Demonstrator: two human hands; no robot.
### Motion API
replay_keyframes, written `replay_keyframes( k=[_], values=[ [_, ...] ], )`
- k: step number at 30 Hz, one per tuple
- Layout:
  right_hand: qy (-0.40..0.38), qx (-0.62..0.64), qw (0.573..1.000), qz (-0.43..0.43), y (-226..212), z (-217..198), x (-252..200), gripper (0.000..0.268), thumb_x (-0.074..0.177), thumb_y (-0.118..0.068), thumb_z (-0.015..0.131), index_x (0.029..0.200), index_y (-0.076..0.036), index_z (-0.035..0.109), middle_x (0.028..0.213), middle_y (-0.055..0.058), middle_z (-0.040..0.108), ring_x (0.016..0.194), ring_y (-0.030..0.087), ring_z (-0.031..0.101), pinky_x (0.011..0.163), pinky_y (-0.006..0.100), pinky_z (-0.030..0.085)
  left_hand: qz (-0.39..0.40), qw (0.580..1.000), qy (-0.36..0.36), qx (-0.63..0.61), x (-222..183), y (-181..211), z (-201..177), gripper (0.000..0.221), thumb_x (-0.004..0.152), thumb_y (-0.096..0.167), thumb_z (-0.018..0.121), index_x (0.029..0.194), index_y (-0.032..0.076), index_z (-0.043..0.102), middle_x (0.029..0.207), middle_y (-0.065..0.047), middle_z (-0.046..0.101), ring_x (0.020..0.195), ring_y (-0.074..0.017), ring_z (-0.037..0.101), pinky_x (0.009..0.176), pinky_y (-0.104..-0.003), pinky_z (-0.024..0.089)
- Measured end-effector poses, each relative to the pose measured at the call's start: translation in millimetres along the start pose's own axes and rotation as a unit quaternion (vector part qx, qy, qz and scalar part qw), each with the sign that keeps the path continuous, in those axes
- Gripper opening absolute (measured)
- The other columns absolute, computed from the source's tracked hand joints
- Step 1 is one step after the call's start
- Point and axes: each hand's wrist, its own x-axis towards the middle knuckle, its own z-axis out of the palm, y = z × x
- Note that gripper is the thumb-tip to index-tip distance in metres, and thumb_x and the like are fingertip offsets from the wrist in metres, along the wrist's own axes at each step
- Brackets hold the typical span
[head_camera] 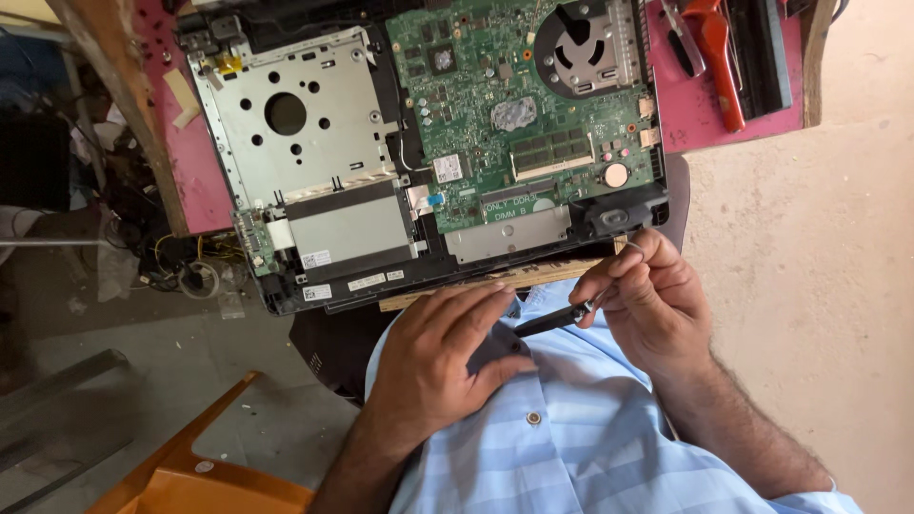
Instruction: The person works on the internal components of a laptop, handling cables and small parts by hand and using a screwdriver to secure components inside the chassis.
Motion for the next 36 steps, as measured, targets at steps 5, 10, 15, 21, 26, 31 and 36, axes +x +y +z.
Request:
replay_keyframes(
  k=[5,10,15,21,26,31,36],
  values=[
    [0.006,-0.011,1.0,-0.017,3,-5,-1,0.013,0.116,-0.019,0.053,0.116,-0.006,0.054,0.105,0.022,0.071,0.099,0.027,0.073,0.078,0.035,0.061,-0.034,0.998,-0.04,-0.032,11,-2,25,0.063,0.084,0.043,0.082,0.128,0.001,0.066,0.116,-0.011,0.073,0.107,-0.0273,0.069,0.094,-0.041,0.054],
    [-0.021,0.013,0.999,-0.027,0,-5,3,0.015,0.115,-0.02,0.055,0.115,-0.006,0.053,0.107,0.024,0.071,0.104,0.029,0.073,0.079,0.037,0.062,-0.049,0.993,-0.068,-0.079,14,-3,46,0.035,0.09,0.027,0.079,0.117,0.006,0.071,0.102,-0.008,0.074,0.096,-0.0272,0.071,0.087,-0.042,0.055],
    [0.004,-0.23,0.967,-0.107,-22,-10,-6,0.039,0.104,-0.041,0.064,0.104,-0.002,0.068,0.104,0.02,0.076,0.09,0.017,0.075,0.082,0.031,0.063,-0.032,0.992,-0.043,-0.112,5,-7,40,0.031,0.086,0.014,0.072,0.116,0.004,0.069,0.102,-0.011,0.074,0.092,-0.029,0.072,0.083,-0.041,0.056],
    [0.024,-0.651,0.705,-0.279,-61,-4,22,0.031,0.092,-0.023,0.085,0.112,-0.003,0.071,0.115,0.015,0.073,0.103,0.024,0.069,0.089,0.036,0.055,-0.006,0.987,0.029,-0.157,2,-8,36,0.03,0.097,0.022,0.075,0.12,0.007,0.064,0.103,-0.01,0.074,0.09,-0.0275,0.073,0.079,-0.037,0.058],
    [-0.039,-0.765,0.584,-0.269,-77,22,44,0.04,0.077,-0.013,0.086,0.115,-0.013,0.075,0.125,0.011,0.069,0.113,0.032,0.061,0.095,0.045,0.049,-0.032,0.98,-0.008,-0.198,6,-8,42,0.03,0.1,0.021,0.07,0.125,0.005,0.064,0.099,-0.009,0.072,0.086,-0.0253,0.072,0.075,-0.037,0.058],
    [-0.059,-0.781,0.574,-0.239,-70,18,49,0.037,0.079,-0.012,0.088,0.114,-0.021,0.079,0.126,0.003,0.07,0.114,0.025,0.061,0.095,0.04,0.045,-0.046,0.974,0.038,-0.221,9,-10,44,0.031,0.105,0.02,0.064,0.131,0.003,0.062,0.102,-0.009,0.07,0.086,-0.0225,0.071,0.075,-0.035,0.059],
    [-0.037,-0.774,0.59,-0.227,-67,21,44,0.03,0.085,-0.016,0.089,0.112,-0.021,0.078,0.126,0.002,0.069,0.118,0.026,0.06,0.1,0.042,0.046,-0.085,0.945,0.021,-0.315,12,-8,56,0.029,0.106,0.017,0.062,0.133,0.007,0.062,0.102,-0.007,0.069,0.087,-0.0206,0.073,0.073,-0.031,0.06]
  ],
)
